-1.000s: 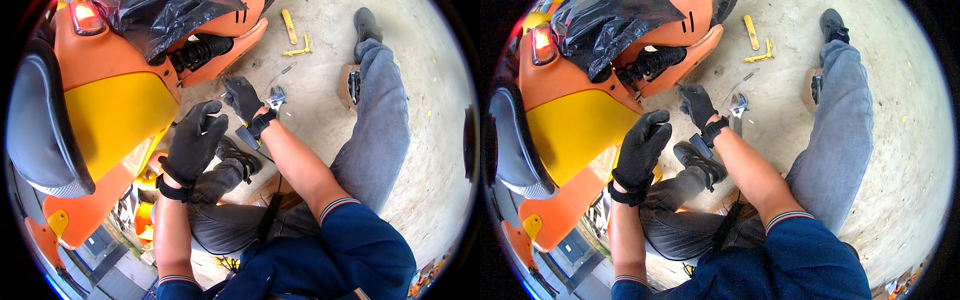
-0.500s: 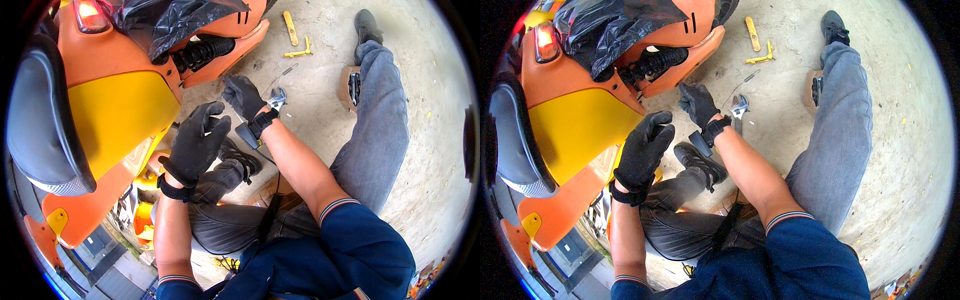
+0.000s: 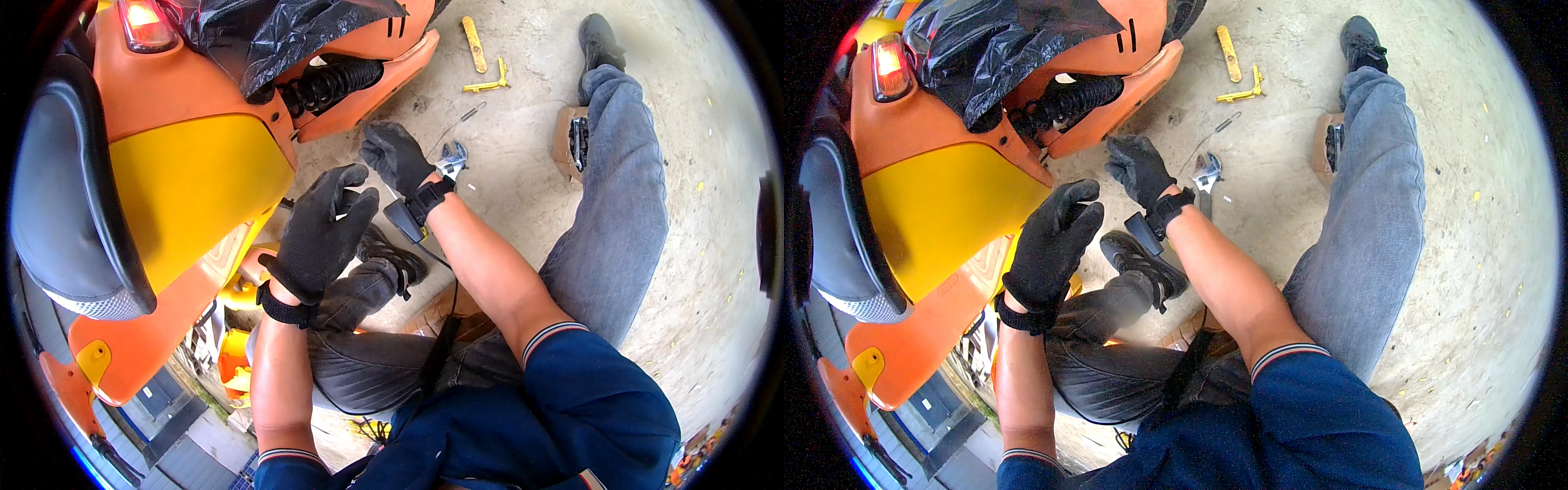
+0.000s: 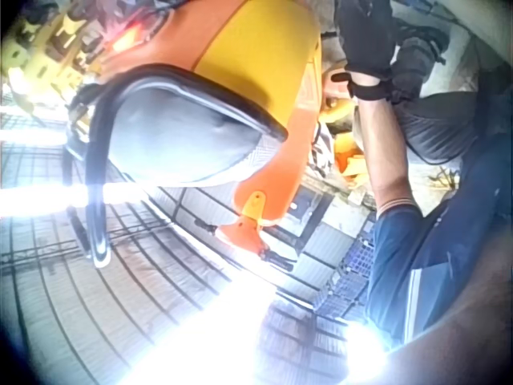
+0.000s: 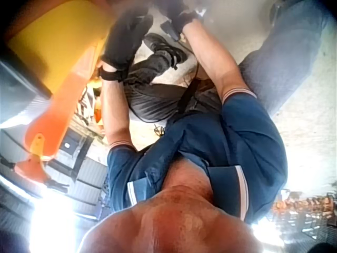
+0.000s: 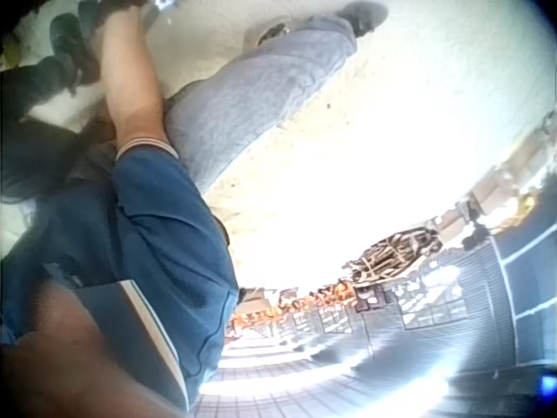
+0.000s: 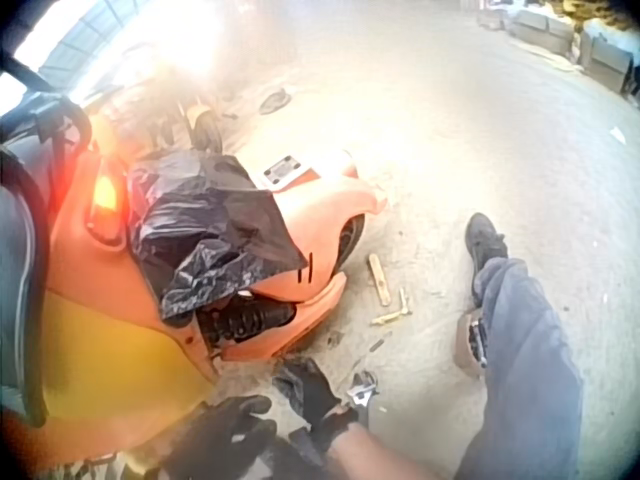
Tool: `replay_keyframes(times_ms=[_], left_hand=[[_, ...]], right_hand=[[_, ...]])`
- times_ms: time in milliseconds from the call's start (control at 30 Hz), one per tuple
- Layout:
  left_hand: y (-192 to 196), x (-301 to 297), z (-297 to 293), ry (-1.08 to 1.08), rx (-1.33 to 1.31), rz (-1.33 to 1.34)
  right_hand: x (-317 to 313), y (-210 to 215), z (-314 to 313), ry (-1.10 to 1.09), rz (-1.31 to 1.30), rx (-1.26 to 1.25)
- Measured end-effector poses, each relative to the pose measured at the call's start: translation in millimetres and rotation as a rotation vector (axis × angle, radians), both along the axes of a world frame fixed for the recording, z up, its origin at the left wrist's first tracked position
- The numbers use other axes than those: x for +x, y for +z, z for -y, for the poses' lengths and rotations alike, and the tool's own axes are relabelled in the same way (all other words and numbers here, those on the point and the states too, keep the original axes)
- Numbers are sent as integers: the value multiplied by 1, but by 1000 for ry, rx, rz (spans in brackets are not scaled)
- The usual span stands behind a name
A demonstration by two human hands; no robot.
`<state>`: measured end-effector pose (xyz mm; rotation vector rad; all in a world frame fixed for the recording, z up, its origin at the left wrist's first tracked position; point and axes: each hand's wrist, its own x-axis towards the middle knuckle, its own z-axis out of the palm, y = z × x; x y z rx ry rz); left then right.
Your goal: The person positions an orange and yellow electric scooter upright and then sits on the floor to work on its rear section. Using a screwdriver and a wrench, the person removes and adjusts screws and bolts near the rear suspension and body panels.
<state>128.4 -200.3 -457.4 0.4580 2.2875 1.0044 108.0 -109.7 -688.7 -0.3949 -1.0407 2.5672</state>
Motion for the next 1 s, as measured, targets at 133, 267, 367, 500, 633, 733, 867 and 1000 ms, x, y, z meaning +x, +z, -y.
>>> replay_keyframes(times_ms=[133,267,367,500,633,733,867,1000], left_hand=[[-1,1,1,18,15,3],[1,1,-2,21,-12,27],[-3,1,2,25,3,34],[0,1,-1,13,18,26],[6,-1,-4,2,-28,28],[2,-1,-1,5,-19,18],[2,1,0,8,-33,16],[4,1,-3,-23,-46,-22]], right_hand=[[6,13,-14,354,336,-667],[4,1,-11,252,127,-565],[3,15,-7,128,280,-537],[3,26,-14,271,350,-624],[3,-1,-13,298,247,-618],[3,6,-7,159,248,-523],[3,36,-7,147,377,-537],[3,10,-16,337,343,-635]])
